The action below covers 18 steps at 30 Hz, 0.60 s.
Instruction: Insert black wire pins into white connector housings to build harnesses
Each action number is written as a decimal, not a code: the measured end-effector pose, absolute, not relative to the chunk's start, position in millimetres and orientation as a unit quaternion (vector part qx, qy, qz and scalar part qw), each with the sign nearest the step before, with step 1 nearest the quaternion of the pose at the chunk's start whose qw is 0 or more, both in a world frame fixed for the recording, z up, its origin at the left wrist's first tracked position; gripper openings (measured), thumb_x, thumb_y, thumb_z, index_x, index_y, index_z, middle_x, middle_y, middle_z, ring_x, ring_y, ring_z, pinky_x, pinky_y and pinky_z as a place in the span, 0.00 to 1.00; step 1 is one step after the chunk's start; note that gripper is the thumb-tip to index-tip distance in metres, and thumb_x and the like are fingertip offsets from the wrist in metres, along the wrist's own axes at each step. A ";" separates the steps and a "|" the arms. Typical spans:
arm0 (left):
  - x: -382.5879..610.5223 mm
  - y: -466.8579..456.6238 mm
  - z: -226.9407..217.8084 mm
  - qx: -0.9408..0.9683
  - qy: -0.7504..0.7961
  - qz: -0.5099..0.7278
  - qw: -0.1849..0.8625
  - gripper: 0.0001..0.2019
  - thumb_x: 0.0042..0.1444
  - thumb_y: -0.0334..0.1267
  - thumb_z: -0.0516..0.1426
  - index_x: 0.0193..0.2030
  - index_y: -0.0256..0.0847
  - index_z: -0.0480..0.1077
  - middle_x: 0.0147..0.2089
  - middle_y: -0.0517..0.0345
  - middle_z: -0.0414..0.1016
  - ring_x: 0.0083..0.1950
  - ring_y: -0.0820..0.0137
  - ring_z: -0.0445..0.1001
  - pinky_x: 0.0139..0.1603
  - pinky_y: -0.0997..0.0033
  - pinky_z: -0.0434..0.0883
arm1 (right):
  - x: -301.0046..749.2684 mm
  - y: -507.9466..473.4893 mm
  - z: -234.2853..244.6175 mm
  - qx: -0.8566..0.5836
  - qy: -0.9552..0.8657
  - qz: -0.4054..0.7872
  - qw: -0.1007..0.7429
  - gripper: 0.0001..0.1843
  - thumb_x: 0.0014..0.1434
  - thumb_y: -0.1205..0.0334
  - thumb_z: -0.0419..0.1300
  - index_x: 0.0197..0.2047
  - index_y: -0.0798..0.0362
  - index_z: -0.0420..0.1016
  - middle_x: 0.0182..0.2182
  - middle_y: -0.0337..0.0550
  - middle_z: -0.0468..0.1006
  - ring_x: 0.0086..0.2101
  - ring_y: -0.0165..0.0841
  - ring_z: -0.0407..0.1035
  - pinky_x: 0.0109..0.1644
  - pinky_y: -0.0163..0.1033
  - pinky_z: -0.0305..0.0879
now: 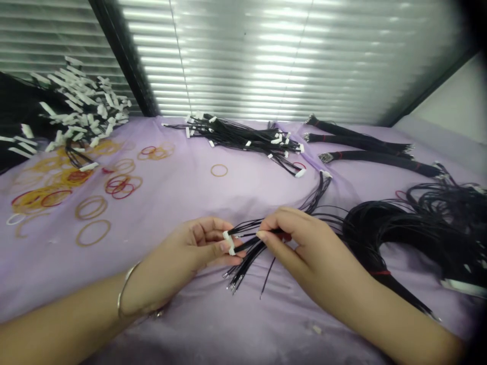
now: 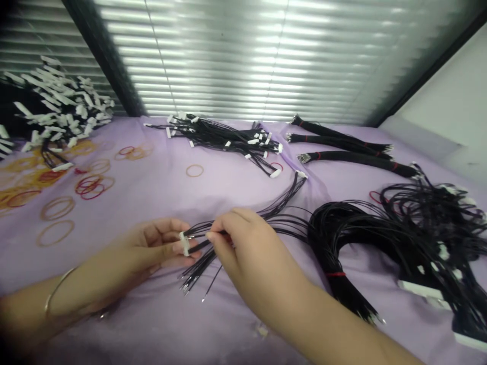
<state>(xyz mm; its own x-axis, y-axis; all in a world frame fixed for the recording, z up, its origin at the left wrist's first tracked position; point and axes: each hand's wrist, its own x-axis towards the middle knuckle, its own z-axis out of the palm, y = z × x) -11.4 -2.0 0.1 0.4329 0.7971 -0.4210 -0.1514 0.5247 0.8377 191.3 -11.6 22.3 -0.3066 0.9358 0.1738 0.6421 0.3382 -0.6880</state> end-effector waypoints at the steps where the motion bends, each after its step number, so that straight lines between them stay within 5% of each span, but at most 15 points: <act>1: -11.0 -2.3 0.8 0.374 0.433 0.310 0.759 0.09 0.53 0.33 0.66 0.39 0.38 0.72 0.39 0.58 0.81 0.42 0.74 0.79 0.47 0.76 0.75 | 191.0 -11.1 21.2 -0.515 -0.768 0.256 0.282 0.06 0.59 0.68 0.56 0.31 0.52 0.72 0.29 0.36 0.73 0.33 0.26 0.66 0.37 0.32 0.61; 18: -10.2 -0.6 2.5 0.410 0.425 0.262 0.763 0.06 0.55 0.29 0.62 0.36 0.38 0.68 0.34 0.61 0.77 0.37 0.76 0.77 0.39 0.80 0.75 | 191.3 -10.3 23.0 -0.517 -0.785 0.259 0.221 0.09 0.56 0.68 0.58 0.24 0.53 0.70 0.21 0.34 0.71 0.24 0.24 0.63 0.26 0.31 0.57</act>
<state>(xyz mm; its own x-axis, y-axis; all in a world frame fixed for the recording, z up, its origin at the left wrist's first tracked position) -10.2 -0.6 2.5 0.5014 0.7483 -0.4344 -0.0502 0.5264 0.8488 191.3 -10.3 23.0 -0.3672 0.9267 0.0800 0.6979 0.3313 -0.6349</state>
